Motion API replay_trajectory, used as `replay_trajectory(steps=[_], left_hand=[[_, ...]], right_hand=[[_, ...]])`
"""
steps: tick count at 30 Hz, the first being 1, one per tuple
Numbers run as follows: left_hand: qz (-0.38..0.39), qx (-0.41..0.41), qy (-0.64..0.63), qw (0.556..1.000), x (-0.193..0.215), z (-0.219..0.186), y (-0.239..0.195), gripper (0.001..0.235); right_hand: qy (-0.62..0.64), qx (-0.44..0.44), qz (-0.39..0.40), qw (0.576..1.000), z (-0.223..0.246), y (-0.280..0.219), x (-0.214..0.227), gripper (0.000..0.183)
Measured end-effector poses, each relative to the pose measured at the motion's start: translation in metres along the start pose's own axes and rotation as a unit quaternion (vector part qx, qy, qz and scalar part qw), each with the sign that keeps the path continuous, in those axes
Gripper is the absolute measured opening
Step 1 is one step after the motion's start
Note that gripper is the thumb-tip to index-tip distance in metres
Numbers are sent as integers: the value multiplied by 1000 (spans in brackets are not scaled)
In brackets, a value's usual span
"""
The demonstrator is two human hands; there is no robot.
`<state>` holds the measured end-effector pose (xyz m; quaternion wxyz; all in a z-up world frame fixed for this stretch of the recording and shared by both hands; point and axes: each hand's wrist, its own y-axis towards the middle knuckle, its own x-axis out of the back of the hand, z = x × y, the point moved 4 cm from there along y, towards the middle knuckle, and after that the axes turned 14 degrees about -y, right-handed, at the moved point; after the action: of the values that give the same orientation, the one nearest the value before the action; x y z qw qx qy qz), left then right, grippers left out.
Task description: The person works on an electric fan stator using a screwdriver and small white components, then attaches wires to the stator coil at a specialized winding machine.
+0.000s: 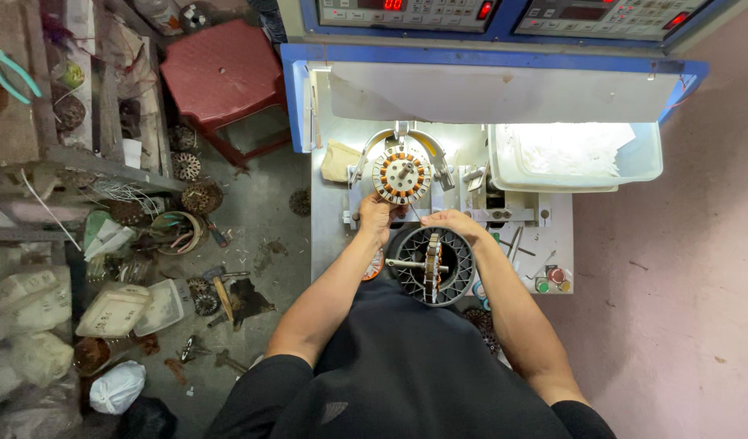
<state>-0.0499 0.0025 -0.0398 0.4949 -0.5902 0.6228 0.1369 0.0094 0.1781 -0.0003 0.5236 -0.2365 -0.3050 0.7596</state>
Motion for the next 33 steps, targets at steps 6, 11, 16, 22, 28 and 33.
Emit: replay_trajectory(steps=[6, 11, 16, 22, 28, 33], left_hand=[[-16, 25, -15, 999, 5, 1, 3, 24], [-23, 36, 5, 999, 6, 1, 5, 21], [-13, 35, 24, 999, 7, 0, 6, 20], [2, 22, -16, 1000, 5, 4, 7, 24], [22, 36, 68, 997, -2, -1, -4, 25], [-36, -165, 341, 925, -21, -44, -53, 35]], right_hand=[[-197, 87, -142, 966, 24, -20, 4, 29], [-419, 188, -238, 856, 34, -24, -6, 38], [-488, 254, -275, 788, 29, -20, -11, 44], [-566, 305, -333, 690, 27, -18, -12, 47], [-633, 274, -228, 687, 29, -31, -5, 40], [-616, 223, -221, 723, -2, -81, 6, 26]])
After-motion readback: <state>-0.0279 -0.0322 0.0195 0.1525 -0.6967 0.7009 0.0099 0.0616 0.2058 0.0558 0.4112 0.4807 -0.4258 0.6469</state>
